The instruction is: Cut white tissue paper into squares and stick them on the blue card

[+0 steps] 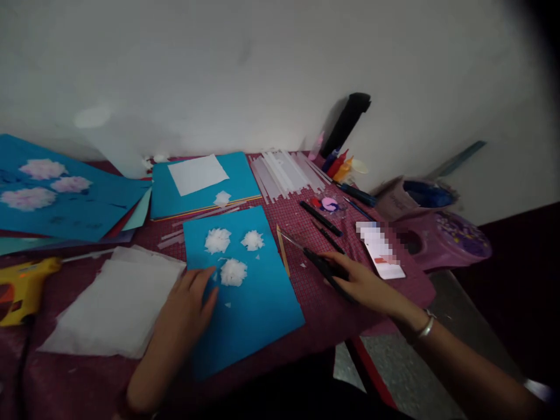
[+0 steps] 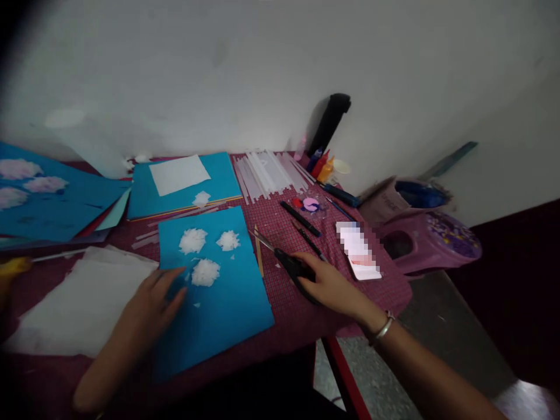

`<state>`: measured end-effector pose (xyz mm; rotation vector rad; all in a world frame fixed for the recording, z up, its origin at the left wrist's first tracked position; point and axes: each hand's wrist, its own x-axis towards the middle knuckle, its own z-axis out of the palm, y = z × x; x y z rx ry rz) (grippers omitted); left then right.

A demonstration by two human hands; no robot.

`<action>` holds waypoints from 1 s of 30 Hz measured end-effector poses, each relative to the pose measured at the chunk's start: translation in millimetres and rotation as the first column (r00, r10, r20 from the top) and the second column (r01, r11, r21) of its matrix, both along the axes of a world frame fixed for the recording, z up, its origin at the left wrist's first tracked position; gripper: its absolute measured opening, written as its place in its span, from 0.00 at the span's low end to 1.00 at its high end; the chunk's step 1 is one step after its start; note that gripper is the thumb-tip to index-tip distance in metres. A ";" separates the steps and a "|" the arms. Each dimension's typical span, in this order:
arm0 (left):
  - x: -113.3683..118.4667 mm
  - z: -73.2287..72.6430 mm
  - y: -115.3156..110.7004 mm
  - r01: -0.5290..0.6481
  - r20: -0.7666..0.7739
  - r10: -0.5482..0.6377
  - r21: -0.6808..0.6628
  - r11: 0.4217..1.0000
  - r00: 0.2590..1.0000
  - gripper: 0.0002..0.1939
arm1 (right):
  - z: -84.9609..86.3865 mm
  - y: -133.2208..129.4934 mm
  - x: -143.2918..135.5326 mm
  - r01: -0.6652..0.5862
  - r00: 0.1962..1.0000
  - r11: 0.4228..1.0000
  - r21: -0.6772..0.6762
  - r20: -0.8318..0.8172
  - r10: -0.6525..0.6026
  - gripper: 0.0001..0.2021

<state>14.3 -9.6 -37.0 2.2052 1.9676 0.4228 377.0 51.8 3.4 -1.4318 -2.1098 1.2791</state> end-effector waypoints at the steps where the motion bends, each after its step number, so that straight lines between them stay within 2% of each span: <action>1: 9.2 0.4 -0.3 0.010 0.009 -0.010 0.029 1.000 1.000 0.23 | -3.4 -6.9 2.0 0.018 1.000 1.000 0.014 -0.015 -0.018 0.22; 4: 35.1 0.2 8.3 0.055 -0.050 -0.050 0.097 0.994 0.997 0.33 | -13.8 -24.9 5.5 0.044 0.997 0.998 0.035 -0.071 -0.042 0.22; 7: 48.7 -4.7 22.9 0.087 -0.173 -0.062 0.139 0.986 0.983 0.35 | -23.8 -36.4 6.9 0.044 0.995 0.998 0.045 -0.096 -0.040 0.22; 10: 47.3 -11.3 31.8 0.088 -0.261 -0.048 0.142 0.986 0.964 0.34 | -28.2 -41.7 7.9 0.046 0.996 0.997 0.064 -0.079 -0.040 0.23; 12: 41.1 -12.3 31.0 0.061 -0.267 -0.025 0.125 0.990 0.963 0.35 | -27.0 -42.6 9.1 0.044 0.997 0.996 0.076 -0.071 -0.039 0.23; 14: 35.1 -8.6 25.2 0.002 -0.225 0.032 0.149 0.989 0.974 0.38 | -24.3 -41.3 10.9 0.041 0.998 0.994 0.098 -0.056 -0.036 0.23; 17: 34.8 0.8 14.0 -0.091 -0.148 0.132 0.259 0.962 0.980 0.40 | -22.6 -34.6 13.2 0.045 0.999 0.985 0.166 0.008 -0.047 0.24; 19: 41.7 4.5 10.8 -0.040 -0.153 0.083 0.266 0.963 0.985 0.37 | -24.4 -26.7 12.9 0.051 0.994 0.971 0.234 0.082 -0.072 0.25; 23: 57.6 -0.8 25.5 0.169 -0.163 -0.146 0.134 0.977 0.976 0.24 | -30.2 -7.1 5.9 0.079 0.943 0.924 0.375 0.272 -0.191 0.23; 26: 58.8 -10.6 46.0 0.189 -0.031 -0.187 0.101 0.977 0.982 0.16 | -31.7 4.0 -2.4 0.075 0.908 0.907 0.414 0.348 -0.234 0.23; 30: 50.7 -17.5 60.2 0.167 0.097 -0.177 0.100 0.981 0.979 0.14 | -31.2 9.6 -12.0 0.076 0.869 0.891 0.448 0.409 -0.279 0.23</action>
